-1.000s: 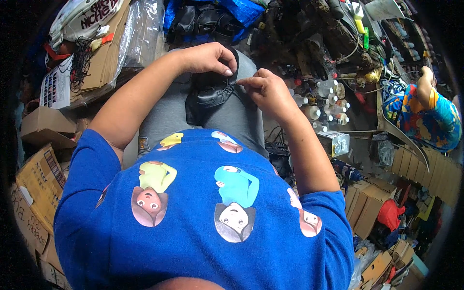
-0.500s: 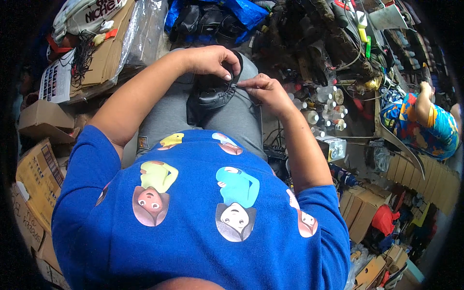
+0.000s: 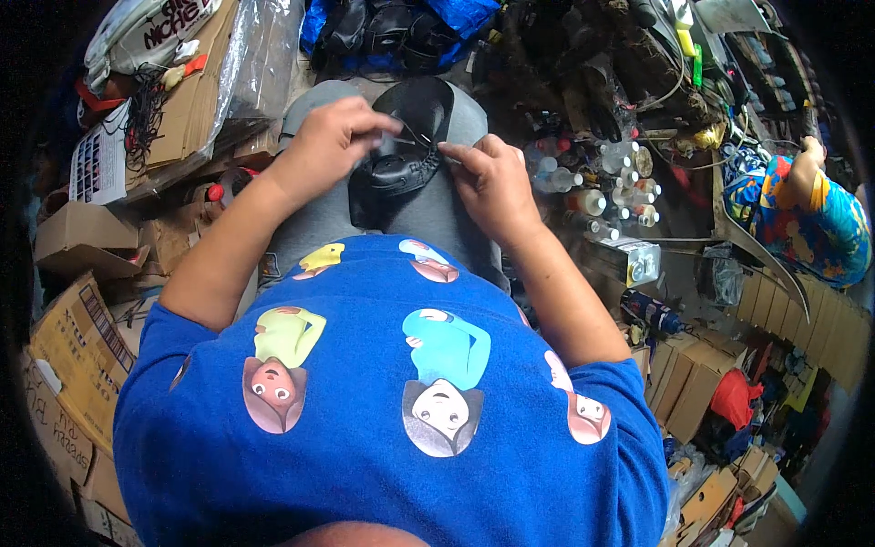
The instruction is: The recorder is lacing a black shoe held in their lap.
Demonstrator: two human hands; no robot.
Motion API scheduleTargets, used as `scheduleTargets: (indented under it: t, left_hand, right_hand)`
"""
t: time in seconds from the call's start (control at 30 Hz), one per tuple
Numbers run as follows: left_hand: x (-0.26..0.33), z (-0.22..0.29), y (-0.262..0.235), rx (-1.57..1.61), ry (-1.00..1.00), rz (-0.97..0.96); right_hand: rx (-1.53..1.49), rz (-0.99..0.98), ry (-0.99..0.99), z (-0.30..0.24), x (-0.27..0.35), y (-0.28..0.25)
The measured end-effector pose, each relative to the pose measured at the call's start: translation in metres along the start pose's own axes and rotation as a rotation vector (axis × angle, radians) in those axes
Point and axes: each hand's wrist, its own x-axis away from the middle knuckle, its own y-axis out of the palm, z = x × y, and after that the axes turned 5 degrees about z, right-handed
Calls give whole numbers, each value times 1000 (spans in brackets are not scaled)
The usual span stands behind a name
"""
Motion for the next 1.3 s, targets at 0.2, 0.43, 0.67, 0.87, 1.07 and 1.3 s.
scheduleTargets:
  t: [0.2,0.43,0.67,0.87,1.07,1.3]
  left_hand:
    - [7,-4,13,-337,198,237]
    - [-6,-12,13,136,39,36]
    - [-9,-20,17,30,65,28]
    - [-10,-23,18,40,70,15]
    - [-12,-21,19,70,53,-5]
    - [-32,-28,23,76,97,-77]
  right_hand:
    - [14,-33,21,0,-2,0]
    - [-255,-254,202,19,-24,-12]
    - [-300,-303,190,28,-34,-11]
    - [-322,-343,208,29,-38,-12]
    - [-368,-358,234,32,-37,-12]
    - [-389,-416,223,37,-41,-10]
